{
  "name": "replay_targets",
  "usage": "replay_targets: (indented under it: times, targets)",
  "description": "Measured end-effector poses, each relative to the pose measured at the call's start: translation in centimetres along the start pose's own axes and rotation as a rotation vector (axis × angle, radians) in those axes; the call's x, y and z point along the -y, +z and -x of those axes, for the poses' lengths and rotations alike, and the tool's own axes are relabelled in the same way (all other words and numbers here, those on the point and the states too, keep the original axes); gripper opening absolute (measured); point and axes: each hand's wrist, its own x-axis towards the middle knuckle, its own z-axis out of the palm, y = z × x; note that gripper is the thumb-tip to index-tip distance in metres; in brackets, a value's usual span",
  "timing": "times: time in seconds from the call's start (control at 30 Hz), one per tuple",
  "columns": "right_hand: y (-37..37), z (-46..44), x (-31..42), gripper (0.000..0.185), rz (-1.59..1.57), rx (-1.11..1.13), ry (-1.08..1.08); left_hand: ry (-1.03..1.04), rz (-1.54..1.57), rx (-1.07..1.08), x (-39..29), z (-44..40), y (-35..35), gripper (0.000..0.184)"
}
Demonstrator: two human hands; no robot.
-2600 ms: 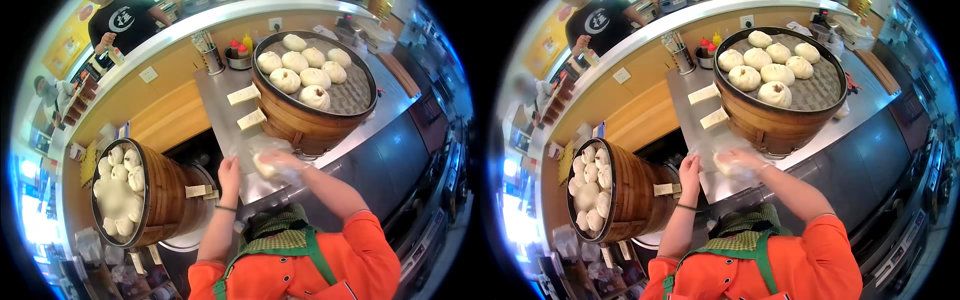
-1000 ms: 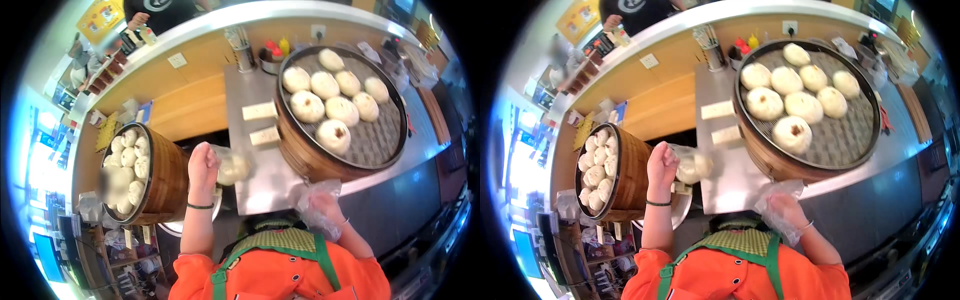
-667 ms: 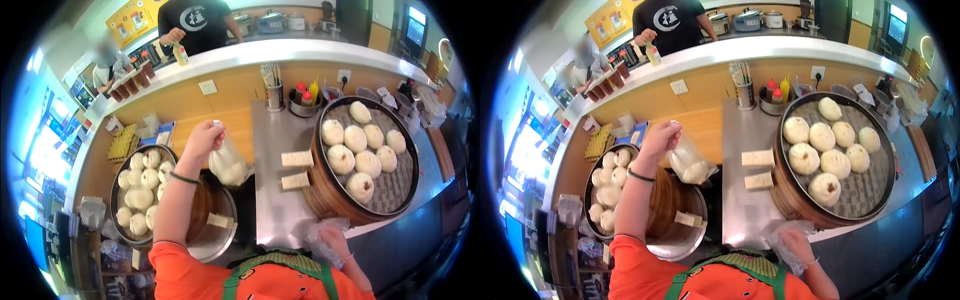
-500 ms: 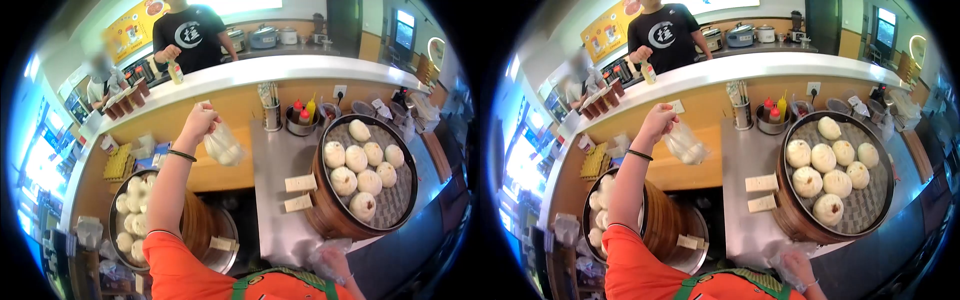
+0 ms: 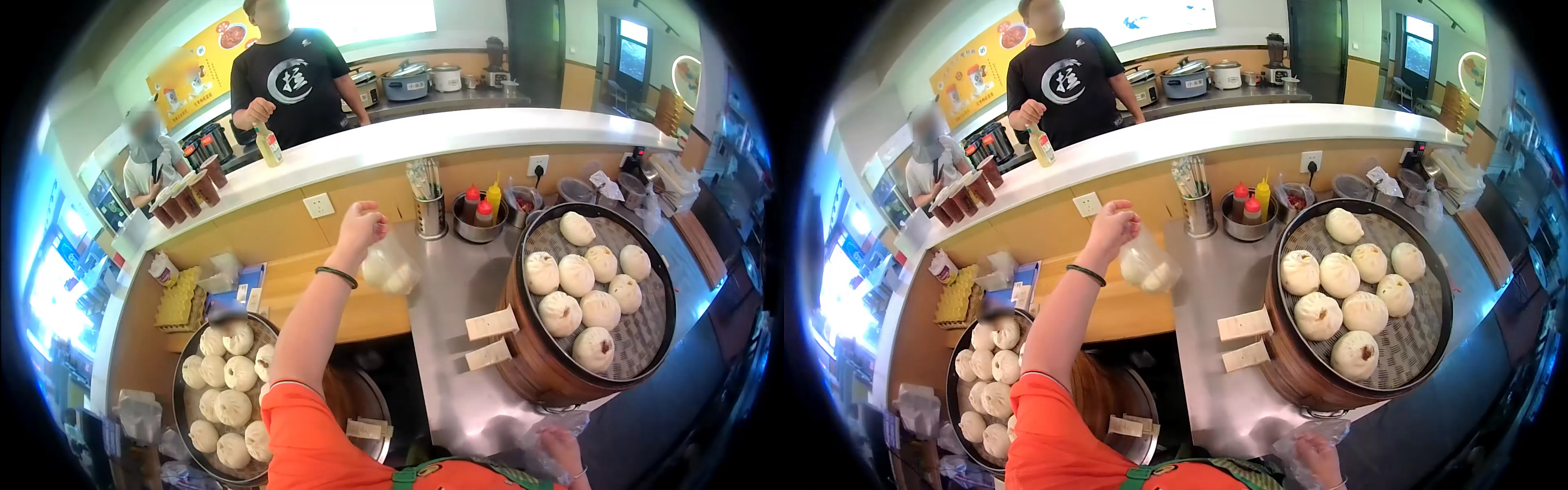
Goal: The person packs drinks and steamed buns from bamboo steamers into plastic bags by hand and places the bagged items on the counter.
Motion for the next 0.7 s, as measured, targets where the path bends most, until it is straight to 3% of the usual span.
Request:
replay_targets:
  times: [0.13, 0.23, 0.4, 0.53, 0.6, 0.7]
  targets:
    - [0.1, 0.3, -0.2, 0.017, -0.035, 0.008, 0.017, -0.107, 0.053, 0.098, 2.8, 1.7, 2.0, 0.030]
    - [-0.5, 0.4, -0.9, 0.013, 0.179, -0.002, 0.062, -0.139, 0.038, 0.177, 4.9, 3.0, 4.0, 0.028]
    - [0.0, 0.7, -0.3, 0.016, -0.043, 0.012, 0.020, -0.136, 0.100, 0.239, 7.3, 3.9, 5.8, 0.024]
    - [-0.3, 1.3, -0.8, 0.015, 0.032, 0.014, 0.014, -0.161, 0.122, 0.211, 7.4, 4.9, 6.1, 0.023]
    - [-0.4, 1.4, -1.5, 0.015, -0.131, 0.022, 0.034, -0.171, 0.188, 0.250, 7.8, 5.3, 6.5, 0.024]
    - [-0.3, 1.9, -1.1, 0.016, -0.111, 0.029, 0.001, -0.188, 0.156, 0.269, 8.1, 5.8, 7.2, 0.026]
